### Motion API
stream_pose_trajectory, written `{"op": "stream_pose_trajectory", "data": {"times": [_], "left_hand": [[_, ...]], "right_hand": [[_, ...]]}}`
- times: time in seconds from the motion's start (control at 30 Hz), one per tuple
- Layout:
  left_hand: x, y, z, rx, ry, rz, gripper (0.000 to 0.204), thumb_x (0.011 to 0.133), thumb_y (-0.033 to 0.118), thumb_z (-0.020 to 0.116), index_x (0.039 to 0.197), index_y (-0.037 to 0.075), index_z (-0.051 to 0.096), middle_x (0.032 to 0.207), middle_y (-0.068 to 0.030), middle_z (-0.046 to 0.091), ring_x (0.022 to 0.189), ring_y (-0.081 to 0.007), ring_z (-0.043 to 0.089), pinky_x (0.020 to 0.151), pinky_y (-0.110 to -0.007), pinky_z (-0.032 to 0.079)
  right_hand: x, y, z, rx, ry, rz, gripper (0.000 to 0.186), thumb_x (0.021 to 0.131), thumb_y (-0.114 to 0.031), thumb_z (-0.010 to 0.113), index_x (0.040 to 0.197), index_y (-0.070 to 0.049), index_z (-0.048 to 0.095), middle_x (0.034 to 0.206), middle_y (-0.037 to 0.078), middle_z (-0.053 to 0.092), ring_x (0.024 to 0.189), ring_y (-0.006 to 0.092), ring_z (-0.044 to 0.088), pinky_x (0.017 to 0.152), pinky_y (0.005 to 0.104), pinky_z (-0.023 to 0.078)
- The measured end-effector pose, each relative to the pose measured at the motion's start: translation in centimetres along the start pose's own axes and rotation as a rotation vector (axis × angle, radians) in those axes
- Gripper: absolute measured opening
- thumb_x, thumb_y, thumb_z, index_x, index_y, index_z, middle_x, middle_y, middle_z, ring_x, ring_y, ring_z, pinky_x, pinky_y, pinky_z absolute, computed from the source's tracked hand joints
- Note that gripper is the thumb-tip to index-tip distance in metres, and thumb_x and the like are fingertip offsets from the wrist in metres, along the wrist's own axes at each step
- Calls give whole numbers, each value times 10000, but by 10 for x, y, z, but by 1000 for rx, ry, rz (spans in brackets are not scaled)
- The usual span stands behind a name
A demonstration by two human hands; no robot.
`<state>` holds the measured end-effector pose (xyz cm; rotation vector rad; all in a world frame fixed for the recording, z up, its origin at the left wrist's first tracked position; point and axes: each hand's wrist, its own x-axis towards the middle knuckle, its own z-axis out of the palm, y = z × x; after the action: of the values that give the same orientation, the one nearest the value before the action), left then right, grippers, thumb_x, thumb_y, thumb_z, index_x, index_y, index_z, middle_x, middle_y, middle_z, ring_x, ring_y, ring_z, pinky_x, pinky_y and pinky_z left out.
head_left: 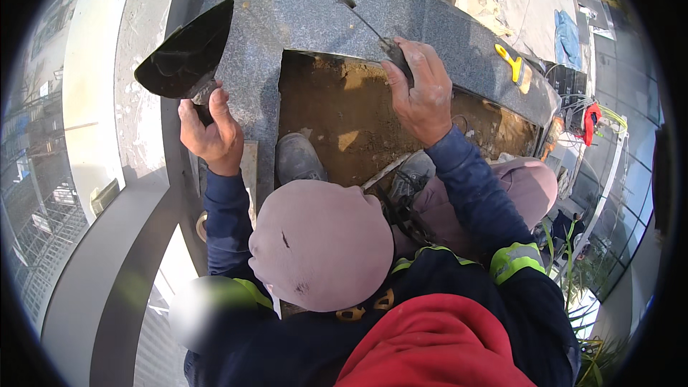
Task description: The person kneels and uses a trowel and a smaller tool to apply and smooth a gray grout-like material into the joints of a curved stone structure. The person repeatedly scoops material, fills gaps, and levels the surface along the stone edge.
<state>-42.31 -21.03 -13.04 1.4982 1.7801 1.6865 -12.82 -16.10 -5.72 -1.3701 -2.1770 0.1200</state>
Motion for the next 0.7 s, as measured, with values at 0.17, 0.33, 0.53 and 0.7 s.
{"op": "stream_pose_trajectory", "data": {"times": [0.17, 0.33, 0.53, 0.7], "left_hand": [[-23, -5, -15, -46, 6, -145, 173, 1035, 126, 606, 1048, -47, 602, 857, -90, 678, 721, -118, 623, 627, -244, 499], [-37, -9, -22, -44, -15, -186, 184, 1040, 140, 604, 1040, -43, 599, 867, -94, 681, 725, -128, 633, 647, -253, 511], [-41, -8, -22, -53, -33, -225, 177, 1039, 135, 602, 1053, -41, 591, 901, -112, 691, 743, -136, 648, 657, -264, 525], [-38, -8, -16, -101, -4, -260, 120, 1014, 55, 607, 1052, -59, 607, 918, -111, 683, 747, -129, 645, 662, -258, 539]], "right_hand": [[-64, -12, 69, 141, -140, 166, 386, 869, -131, 770, 1223, -31, 657, 1084, 160, 637, 941, 345, 654, 815, 410, 542], [-82, -11, 101, 149, -221, 241, 360, 893, -217, 749, 1224, -86, 695, 1081, 116, 626, 929, 313, 654, 757, 404, 564], [-75, -12, 120, 194, -152, 270, 328, 902, -210, 735, 1193, -60, 716, 1040, 106, 644, 891, 313, 673, 755, 405, 566], [-68, -12, 126, 187, -170, 300, 332, 914, -236, 705, 1187, -49, 719, 1024, 113, 654, 880, 309, 679, 763, 402, 566]]}}
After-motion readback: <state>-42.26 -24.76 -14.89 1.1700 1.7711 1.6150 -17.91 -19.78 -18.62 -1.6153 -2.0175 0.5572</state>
